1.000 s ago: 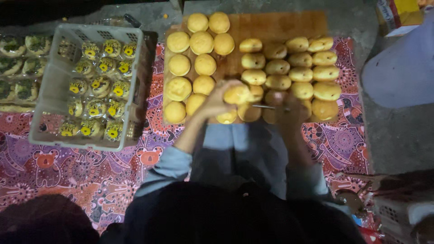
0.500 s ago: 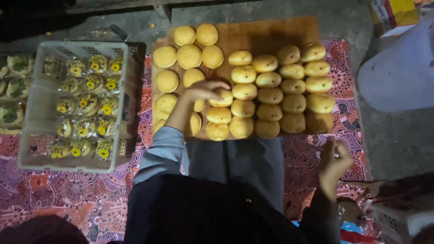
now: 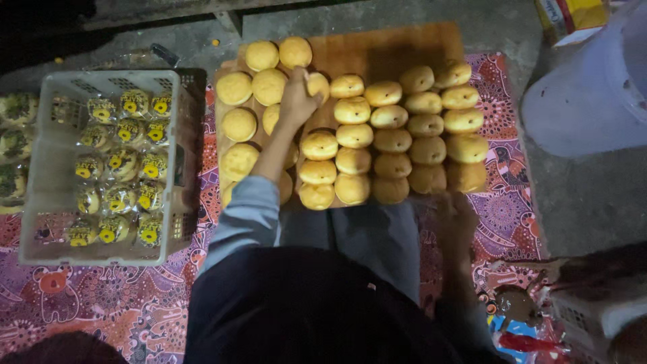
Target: The person sits on the floor and uses a spoon to scoop a dark filling from a container into small round buns. Each filled bun is placed into a plastic crate. The person repeats this process for many buns arranged on a wooden board.
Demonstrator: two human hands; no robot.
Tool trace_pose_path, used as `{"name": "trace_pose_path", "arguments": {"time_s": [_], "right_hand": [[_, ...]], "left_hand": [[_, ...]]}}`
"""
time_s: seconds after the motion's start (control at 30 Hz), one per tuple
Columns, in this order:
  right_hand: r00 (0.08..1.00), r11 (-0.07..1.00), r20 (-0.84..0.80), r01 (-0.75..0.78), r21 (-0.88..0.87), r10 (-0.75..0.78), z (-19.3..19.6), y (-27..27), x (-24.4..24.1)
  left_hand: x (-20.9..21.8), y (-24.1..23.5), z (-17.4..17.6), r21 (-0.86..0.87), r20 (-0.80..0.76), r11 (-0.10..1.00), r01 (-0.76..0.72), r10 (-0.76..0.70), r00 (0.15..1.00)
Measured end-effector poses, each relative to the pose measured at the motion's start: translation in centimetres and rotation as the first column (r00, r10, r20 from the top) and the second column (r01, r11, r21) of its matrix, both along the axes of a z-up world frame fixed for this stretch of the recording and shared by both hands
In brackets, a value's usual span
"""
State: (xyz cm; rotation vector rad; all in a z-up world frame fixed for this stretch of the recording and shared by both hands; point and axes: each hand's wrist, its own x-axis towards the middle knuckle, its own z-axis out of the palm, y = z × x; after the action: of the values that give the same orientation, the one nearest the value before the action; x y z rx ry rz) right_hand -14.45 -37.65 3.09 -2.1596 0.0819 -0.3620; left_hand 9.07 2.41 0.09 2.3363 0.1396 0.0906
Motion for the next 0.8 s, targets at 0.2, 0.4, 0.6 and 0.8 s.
{"name": "trace_pose_path", "arguments": {"time_s": [0.2, 0.4, 0.6, 0.8], "right_hand": [[0.970, 0.970, 0.006, -0.243, 0.001, 0.243, 4.3, 7.6, -0.4], [0.941, 0.941, 0.078, -0.335, 0.051, 0.330, 10.0, 12.9, -4.2], [0.867, 0.916, 0.323, -0.303, -0.264, 0.379, 11.3, 14.6, -7.5], [0.862, 0.857, 0.182, -0.403, -0.321, 0.474, 7.9, 14.8, -6.0]], "left_hand": [[-12.3, -2.4, 2.0, -0.990, 0.112, -0.067, 0.122, 0.132, 0.985], [-22.9, -7.5, 5.7, -0.946, 0.072, -0.305, 0.115, 0.148, 0.986], [-28.8, -7.6, 8.4, -0.972, 0.193, -0.113, 0.207, 0.124, 0.973], [-31.2, -8.5, 9.3, -0.952, 0.156, 0.274, 0.134, 0.057, 0.986]]}}
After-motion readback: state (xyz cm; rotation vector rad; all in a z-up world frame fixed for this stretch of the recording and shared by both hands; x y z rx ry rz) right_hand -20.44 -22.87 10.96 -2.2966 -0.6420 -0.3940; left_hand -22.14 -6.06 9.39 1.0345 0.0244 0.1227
